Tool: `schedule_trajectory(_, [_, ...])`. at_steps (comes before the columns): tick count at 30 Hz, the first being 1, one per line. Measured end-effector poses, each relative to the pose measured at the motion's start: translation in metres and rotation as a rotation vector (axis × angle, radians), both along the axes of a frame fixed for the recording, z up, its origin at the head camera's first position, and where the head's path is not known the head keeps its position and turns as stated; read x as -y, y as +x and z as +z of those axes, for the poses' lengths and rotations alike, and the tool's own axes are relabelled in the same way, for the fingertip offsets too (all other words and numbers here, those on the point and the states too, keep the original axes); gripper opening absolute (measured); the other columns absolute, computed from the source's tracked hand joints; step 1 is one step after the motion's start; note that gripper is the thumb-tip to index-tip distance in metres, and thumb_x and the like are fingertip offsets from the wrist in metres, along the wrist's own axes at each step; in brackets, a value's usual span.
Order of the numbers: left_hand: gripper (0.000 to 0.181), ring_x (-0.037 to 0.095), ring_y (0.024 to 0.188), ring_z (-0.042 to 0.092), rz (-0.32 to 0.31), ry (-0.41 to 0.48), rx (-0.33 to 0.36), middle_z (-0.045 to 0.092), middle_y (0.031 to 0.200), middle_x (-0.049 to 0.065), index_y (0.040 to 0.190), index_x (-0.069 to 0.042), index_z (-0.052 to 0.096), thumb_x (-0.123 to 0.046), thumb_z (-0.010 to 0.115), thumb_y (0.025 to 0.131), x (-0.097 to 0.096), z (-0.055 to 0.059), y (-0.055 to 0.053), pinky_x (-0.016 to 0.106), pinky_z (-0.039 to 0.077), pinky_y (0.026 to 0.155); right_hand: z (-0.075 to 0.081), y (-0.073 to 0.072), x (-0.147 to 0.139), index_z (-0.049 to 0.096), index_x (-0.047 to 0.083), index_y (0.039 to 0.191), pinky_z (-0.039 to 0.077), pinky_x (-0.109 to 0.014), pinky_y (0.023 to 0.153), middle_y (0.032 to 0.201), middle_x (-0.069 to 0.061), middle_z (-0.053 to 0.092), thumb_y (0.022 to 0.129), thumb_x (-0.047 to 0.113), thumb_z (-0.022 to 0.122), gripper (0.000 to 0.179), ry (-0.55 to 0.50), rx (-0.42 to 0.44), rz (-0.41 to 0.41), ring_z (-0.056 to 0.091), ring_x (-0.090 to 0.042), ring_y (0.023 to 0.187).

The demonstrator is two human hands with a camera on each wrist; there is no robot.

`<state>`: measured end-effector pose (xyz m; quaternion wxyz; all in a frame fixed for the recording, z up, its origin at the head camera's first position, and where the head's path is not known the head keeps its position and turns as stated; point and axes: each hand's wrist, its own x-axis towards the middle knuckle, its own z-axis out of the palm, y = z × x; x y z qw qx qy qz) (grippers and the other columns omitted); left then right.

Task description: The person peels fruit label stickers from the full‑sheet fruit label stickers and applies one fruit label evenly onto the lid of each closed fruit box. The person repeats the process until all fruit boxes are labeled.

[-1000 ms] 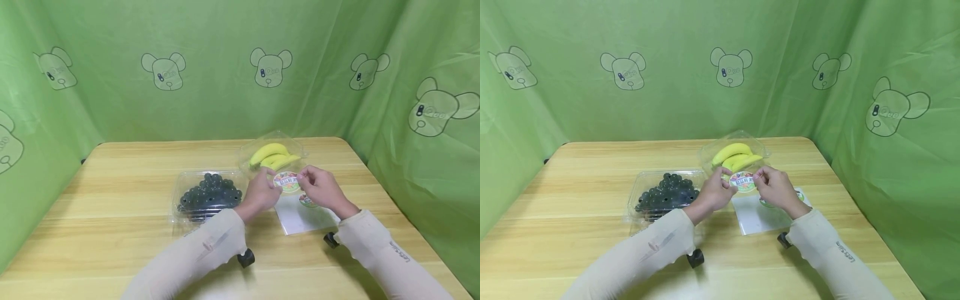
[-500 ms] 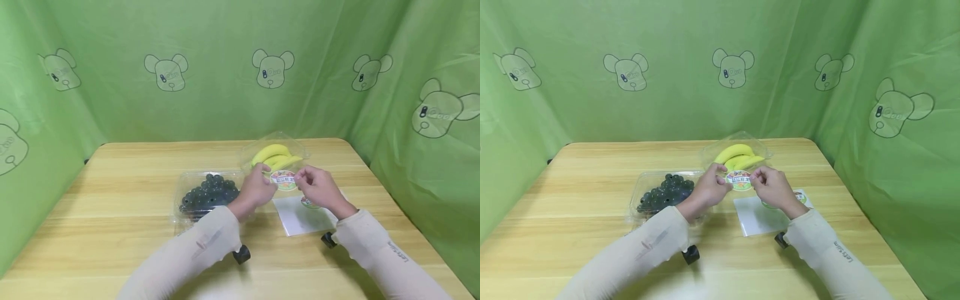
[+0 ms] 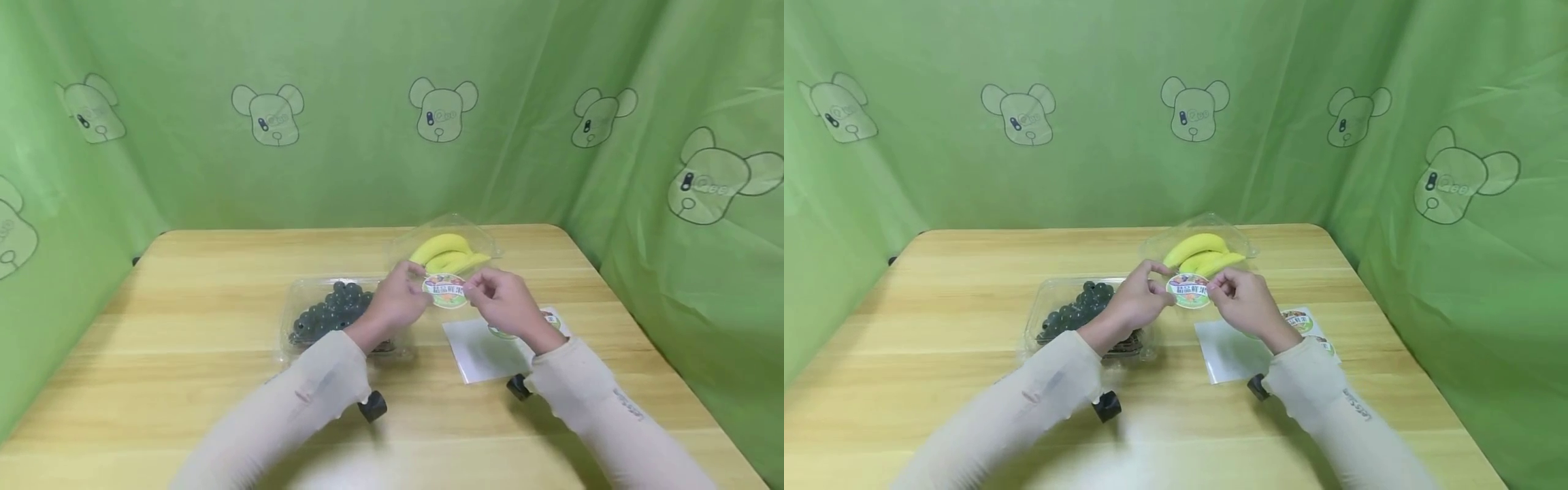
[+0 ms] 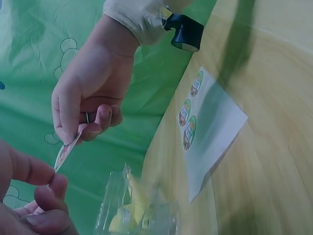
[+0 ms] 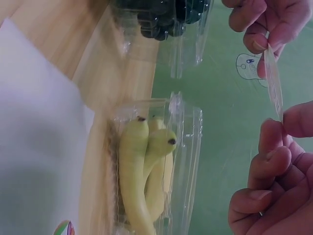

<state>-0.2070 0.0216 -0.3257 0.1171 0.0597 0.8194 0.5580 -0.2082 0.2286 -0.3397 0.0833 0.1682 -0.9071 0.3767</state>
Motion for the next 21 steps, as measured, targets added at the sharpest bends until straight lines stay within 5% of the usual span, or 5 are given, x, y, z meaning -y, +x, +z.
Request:
schedule_trajectory(5, [0.048, 0.018, 0.068, 0.057, 0.011, -0.009, -0.002, 0.061, 0.094, 0.004, 0.129, -0.011, 0.048, -0.006, 0.067, 0.086, 0.007, 0.0, -0.002, 0.027, 0.047, 0.05, -0.001, -0.003, 0.007, 0.066, 0.003, 0.086, 0.048, -0.028, 0.056, 0.071, -0.003, 0.06, 0.094, 0.01, 0.06, 0.012, -0.022, -0.009, 0.01, 0.052, -0.017, 0.062])
schedule_trajectory(21, [0.034, 0.019, 0.082, 0.061, 0.007, -0.087, -0.024, 0.066, 0.093, 0.0, 0.116, -0.013, 0.057, -0.013, 0.072, 0.085, 0.029, 0.0, -0.002, 0.035, 0.052, 0.075, 0.0, -0.005, 0.019, 0.067, 0.001, 0.088, 0.051, -0.03, 0.059, 0.075, -0.006, 0.064, 0.092, 0.005, 0.061, 0.009, -0.075, 0.028, 0.078, 0.057, -0.018, 0.066])
